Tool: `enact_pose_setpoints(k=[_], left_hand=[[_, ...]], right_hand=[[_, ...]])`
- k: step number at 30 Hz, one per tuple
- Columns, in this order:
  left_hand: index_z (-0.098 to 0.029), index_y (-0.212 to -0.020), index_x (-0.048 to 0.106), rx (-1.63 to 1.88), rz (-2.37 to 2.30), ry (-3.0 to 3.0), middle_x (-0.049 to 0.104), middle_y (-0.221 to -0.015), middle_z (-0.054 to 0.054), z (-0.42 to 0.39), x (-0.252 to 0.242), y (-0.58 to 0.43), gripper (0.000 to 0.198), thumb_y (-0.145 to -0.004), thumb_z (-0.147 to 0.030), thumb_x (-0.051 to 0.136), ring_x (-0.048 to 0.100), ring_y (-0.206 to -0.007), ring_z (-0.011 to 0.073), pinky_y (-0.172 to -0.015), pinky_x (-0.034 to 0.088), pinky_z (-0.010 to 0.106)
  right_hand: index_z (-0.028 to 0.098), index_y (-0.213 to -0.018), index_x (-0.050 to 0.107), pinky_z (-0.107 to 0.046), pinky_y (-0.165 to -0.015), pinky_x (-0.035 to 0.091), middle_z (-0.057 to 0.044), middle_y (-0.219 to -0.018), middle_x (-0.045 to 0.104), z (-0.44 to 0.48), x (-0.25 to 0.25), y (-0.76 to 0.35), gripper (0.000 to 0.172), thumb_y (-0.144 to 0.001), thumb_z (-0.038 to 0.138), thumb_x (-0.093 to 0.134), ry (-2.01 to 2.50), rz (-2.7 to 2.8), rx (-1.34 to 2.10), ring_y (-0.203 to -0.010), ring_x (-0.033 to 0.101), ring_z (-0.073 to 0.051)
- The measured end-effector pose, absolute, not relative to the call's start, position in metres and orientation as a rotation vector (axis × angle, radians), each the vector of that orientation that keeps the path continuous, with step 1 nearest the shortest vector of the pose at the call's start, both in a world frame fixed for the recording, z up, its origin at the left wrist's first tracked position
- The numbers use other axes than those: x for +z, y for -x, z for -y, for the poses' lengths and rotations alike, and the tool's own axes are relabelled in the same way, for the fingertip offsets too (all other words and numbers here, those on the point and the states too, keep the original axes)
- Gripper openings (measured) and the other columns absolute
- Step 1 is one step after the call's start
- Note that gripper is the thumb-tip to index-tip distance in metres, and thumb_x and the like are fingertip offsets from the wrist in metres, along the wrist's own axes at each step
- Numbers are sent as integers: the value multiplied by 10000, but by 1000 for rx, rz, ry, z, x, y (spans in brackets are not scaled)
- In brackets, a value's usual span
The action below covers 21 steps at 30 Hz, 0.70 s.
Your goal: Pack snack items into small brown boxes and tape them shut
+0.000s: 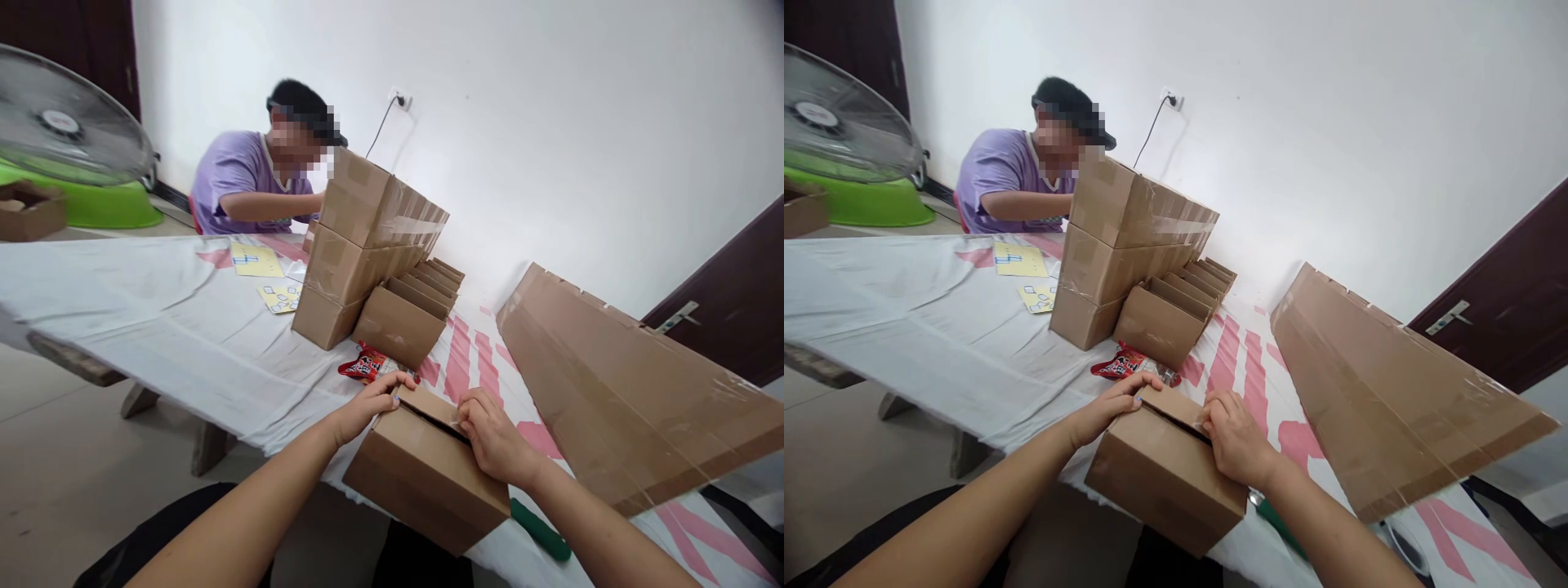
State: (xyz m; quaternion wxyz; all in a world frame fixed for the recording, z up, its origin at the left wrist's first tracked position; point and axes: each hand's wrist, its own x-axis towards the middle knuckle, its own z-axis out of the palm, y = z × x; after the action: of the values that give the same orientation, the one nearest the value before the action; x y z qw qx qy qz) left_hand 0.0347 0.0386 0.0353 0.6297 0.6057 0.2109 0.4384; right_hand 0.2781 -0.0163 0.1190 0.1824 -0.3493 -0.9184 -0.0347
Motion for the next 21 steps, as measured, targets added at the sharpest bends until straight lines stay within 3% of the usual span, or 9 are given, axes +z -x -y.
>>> enact_pose_setpoints(k=[4, 10, 15, 21], left_hand=[[-221, -1033, 489, 997, -454, -1356, 500, -967, 10, -41, 32, -36, 412, -641, -344, 527, 460, -841, 204, -733, 364, 301], [-227, -1043, 468, 959, -438, -1313, 509, -960, 7, -43, 30, -37, 426, -642, -354, 534, 475, -827, 209, -740, 365, 312], [-229, -1040, 468, 983, -444, -1320, 502, -973, 6, -41, 30, -36, 414, -646, -340, 530, 469, -839, 205, -745, 364, 308], [-221, -1040, 476, 983, -442, -1312, 497, -966, 8, -42, 30, -37, 423, -646, -357, 543, 462, -830, 201, -737, 355, 304]], right_hand=[[225, -871, 478, -407, -803, 499, -87, -952, 568, 20, 119, -280, 163, -921, 118, 367, 925, 2505, -50, -927, 548, -218], [240, -945, 521, -417, -929, 494, -76, -1126, 650, 16, 118, -280, 164, -938, 124, 405, 898, 2525, 128, -1127, 559, -208], [242, -940, 552, -374, -839, 530, -59, -975, 683, 13, 114, -279, 158, -949, 155, 421, 866, 2482, 137, -966, 624, -189], [231, -931, 541, -350, -742, 509, -63, -871, 640, 12, 120, -273, 190, -964, 164, 366, 868, 2566, 92, -839, 583, -189]])
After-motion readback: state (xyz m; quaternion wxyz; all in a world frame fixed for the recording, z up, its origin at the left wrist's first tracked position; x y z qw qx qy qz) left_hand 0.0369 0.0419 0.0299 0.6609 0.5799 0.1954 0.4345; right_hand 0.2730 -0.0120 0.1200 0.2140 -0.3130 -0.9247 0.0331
